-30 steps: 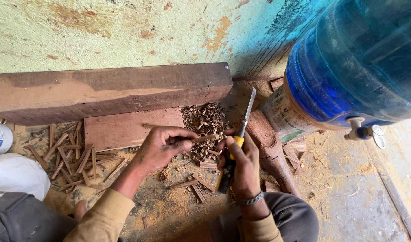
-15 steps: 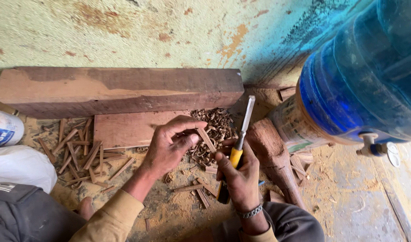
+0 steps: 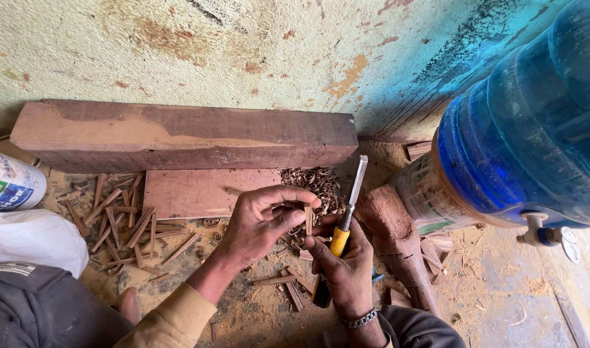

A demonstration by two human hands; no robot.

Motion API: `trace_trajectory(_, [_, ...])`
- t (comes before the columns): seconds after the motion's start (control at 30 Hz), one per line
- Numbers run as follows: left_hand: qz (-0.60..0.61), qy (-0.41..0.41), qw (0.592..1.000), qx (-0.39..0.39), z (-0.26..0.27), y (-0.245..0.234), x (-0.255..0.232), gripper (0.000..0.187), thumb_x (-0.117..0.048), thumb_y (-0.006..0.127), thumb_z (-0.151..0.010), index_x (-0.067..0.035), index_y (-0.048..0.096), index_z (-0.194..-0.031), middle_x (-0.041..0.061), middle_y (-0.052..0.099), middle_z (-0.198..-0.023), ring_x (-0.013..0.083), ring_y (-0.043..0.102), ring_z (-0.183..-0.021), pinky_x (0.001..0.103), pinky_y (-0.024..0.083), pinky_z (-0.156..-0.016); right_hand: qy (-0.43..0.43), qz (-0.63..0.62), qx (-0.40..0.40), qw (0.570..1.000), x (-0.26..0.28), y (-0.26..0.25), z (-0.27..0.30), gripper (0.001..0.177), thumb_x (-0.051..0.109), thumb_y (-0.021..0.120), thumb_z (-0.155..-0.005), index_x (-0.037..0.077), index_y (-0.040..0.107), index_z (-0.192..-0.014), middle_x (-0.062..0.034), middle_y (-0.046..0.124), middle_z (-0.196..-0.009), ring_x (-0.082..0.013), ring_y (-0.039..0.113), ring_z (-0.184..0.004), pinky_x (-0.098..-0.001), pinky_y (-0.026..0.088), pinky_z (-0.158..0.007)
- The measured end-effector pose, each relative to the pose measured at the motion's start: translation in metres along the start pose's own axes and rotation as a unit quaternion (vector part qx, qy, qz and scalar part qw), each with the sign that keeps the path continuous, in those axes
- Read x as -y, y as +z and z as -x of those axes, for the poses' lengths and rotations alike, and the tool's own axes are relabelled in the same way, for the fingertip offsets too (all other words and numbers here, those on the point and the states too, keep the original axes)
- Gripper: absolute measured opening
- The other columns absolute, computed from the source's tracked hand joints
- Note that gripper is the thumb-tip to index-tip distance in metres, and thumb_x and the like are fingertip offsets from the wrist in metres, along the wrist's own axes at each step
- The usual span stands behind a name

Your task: The person uses a chisel to carve a small rectangular piece of wood held against a larger wooden block. They repeatedly chip away at the wood to shape it, creating wood shavings that accumulate on the floor.

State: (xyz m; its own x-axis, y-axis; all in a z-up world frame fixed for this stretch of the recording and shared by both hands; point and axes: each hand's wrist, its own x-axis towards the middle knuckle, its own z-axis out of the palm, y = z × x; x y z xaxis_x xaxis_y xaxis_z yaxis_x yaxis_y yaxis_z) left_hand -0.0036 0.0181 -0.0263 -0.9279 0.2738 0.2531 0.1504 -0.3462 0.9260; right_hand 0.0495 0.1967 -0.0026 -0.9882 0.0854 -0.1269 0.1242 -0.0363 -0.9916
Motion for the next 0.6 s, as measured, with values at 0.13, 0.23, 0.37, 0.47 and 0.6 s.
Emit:
trace_trajectory(0.13, [0.012,-0.014,1.000,0.004,0.001,0.002,-0.001,0.027,-0.002,0.070,-0.093,-0.003,0.072,-0.119,0.014,0.077,-0.120,0.0215,0.075,-0.114,0.037,0.059,-0.098,0.011,0.008,-0.007,1.000,0.001,0.001,0.001,0.039,0.006,0.081,-0.082,0.001,0.062,-0.115,-0.0109,0.074,-0.093,-0.0091,0.063,-0.058,-0.0219,0.051,-0.046])
trace_trajectory(0.23, [0.003,0.001,1.000,0.004,0.000,0.002,-0.002,0.027,-0.003,0.069,-0.094,-0.003,0.073,-0.121,0.014,0.077,-0.122,0.0211,0.075,-0.115,0.037,0.059,-0.099,0.012,-0.001,-0.011,1.000,0.001,0.002,0.001,0.039,0.005,0.081,-0.081,0.001,0.062,-0.114,-0.0103,0.074,-0.093,-0.0092,0.063,-0.058,-0.0221,0.051,-0.046])
trace_trajectory(0.37, [-0.018,-0.014,1.000,-0.008,0.002,0.003,-0.002,0.034,-0.005,0.072,-0.092,-0.004,0.070,-0.126,0.014,0.076,-0.121,0.0203,0.074,-0.112,0.036,0.059,-0.098,0.002,0.005,-0.018,1.000,0.002,0.001,0.002,0.039,0.005,0.082,-0.081,0.001,0.061,-0.114,-0.0097,0.073,-0.092,-0.0092,0.063,-0.058,-0.0224,0.052,-0.047])
trace_trajectory(0.47, [-0.009,-0.027,0.999,-0.022,0.001,0.005,0.003,0.040,-0.008,0.075,-0.089,-0.004,0.068,-0.128,0.015,0.077,-0.116,0.0208,0.076,-0.104,0.036,0.061,-0.093,0.002,0.013,-0.027,1.000,0.003,0.002,0.002,0.041,0.005,0.083,-0.080,0.002,0.061,-0.115,-0.0103,0.073,-0.089,-0.0095,0.063,-0.058,-0.0227,0.052,-0.046])
trace_trajectory(0.6, [-0.025,-0.027,0.998,-0.054,-0.002,0.003,0.010,0.038,-0.010,0.076,-0.089,-0.003,0.068,-0.126,0.016,0.079,-0.111,0.0217,0.079,-0.099,0.034,0.064,-0.087,-0.008,0.035,-0.019,0.999,0.004,0.002,0.002,0.041,0.007,0.083,-0.080,0.002,0.060,-0.114,-0.0077,0.071,-0.087,-0.0090,0.062,-0.057,-0.0225,0.051,-0.046])
